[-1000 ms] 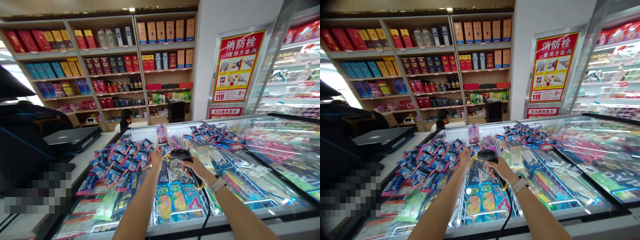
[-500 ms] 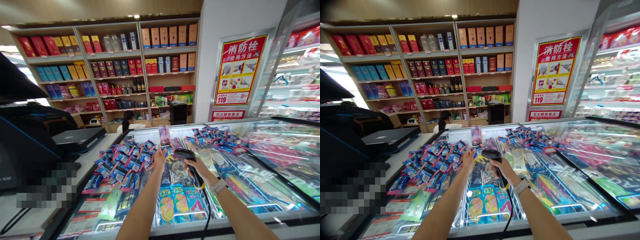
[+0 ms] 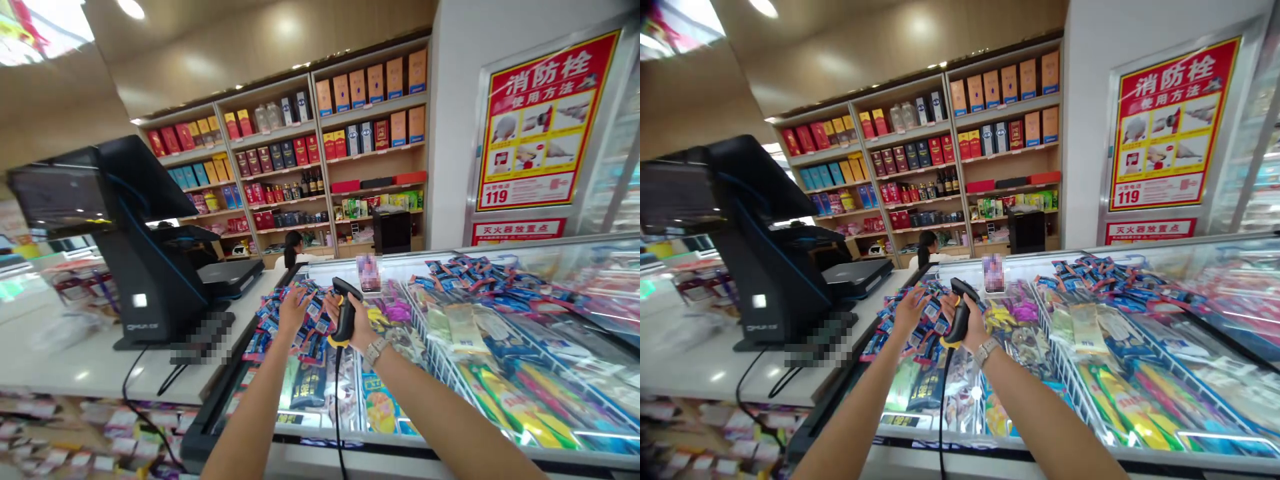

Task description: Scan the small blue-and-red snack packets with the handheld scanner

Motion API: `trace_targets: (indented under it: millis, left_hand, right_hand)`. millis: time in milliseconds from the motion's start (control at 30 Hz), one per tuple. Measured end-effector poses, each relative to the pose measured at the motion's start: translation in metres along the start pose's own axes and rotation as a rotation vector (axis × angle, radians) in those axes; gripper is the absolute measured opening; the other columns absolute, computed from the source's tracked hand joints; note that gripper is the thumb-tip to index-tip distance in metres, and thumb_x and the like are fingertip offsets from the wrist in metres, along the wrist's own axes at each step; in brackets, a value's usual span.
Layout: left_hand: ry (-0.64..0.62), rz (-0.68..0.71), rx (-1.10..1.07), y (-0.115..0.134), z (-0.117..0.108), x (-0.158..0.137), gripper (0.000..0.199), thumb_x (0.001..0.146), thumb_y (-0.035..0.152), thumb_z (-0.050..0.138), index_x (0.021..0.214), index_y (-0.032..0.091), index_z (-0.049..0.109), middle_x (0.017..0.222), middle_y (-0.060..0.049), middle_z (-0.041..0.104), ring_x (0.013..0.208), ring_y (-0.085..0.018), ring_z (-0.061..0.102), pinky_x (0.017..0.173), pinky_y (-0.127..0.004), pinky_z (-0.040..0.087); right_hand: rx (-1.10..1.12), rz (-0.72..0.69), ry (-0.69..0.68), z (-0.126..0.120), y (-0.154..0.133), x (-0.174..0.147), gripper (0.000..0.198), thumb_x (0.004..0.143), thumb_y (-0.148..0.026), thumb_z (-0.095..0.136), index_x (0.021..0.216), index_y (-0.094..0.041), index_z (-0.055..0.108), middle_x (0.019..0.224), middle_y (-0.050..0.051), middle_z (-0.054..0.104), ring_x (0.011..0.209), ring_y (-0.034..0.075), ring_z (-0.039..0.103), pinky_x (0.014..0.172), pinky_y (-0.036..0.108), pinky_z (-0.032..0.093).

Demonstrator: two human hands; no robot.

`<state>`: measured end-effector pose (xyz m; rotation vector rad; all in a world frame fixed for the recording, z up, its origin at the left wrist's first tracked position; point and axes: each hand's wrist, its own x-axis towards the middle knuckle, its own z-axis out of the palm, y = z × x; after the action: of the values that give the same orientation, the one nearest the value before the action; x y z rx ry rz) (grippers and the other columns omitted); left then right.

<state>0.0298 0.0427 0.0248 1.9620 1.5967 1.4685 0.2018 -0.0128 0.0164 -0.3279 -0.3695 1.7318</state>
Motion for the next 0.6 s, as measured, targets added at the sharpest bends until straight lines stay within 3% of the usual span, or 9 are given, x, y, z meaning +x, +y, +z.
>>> trace_targets:
  millis: [100,233,467,600]
  left_hand:
    - [-0.047,0.022,0.179,-0.019,-0.024,-0.004,0.026,0.081,0.029,0.067,0.106,0.02,0.07,0.108,-0.009,0.073,0.105,-0.027,0.067,0.094,-0.039,0.049]
    - [-0.038,0.076,0.342,-0.036,-0.03,-0.012,0.033,0.079,0.028,0.072,0.111,0.021,0.069,0.105,-0.008,0.071,0.102,-0.025,0.066,0.091,-0.037,0.05]
    - [-0.039,0.146,0.303,-0.054,-0.022,-0.017,0.02,0.084,0.028,0.068,0.102,0.023,0.072,0.098,-0.006,0.07,0.096,-0.023,0.065,0.09,-0.038,0.05]
    - [0.014,0.185,0.284,-0.052,-0.02,-0.016,0.017,0.084,0.028,0.066,0.099,0.023,0.073,0.1,-0.007,0.068,0.096,-0.024,0.064,0.089,-0.04,0.051]
  right_hand:
    - [0.017,0.033,0.019,0.01,0.035,0.012,0.019,0.085,-0.037,0.058,0.082,-0.02,0.066,0.092,0.011,0.076,0.105,0.023,0.07,0.086,0.037,0.058]
    - [0.001,0.023,0.046,0.008,0.064,0.021,0.018,0.081,-0.039,0.063,0.08,-0.021,0.066,0.092,0.01,0.077,0.106,0.023,0.069,0.09,0.037,0.056]
    - [-0.035,0.005,0.063,0.002,0.076,0.025,0.018,0.078,-0.04,0.066,0.08,-0.022,0.069,0.092,0.007,0.077,0.109,0.026,0.068,0.096,0.039,0.053]
    - [-0.045,0.01,0.082,0.004,0.072,0.021,0.018,0.079,-0.04,0.066,0.077,-0.022,0.069,0.092,0.007,0.077,0.111,0.024,0.067,0.098,0.036,0.052]
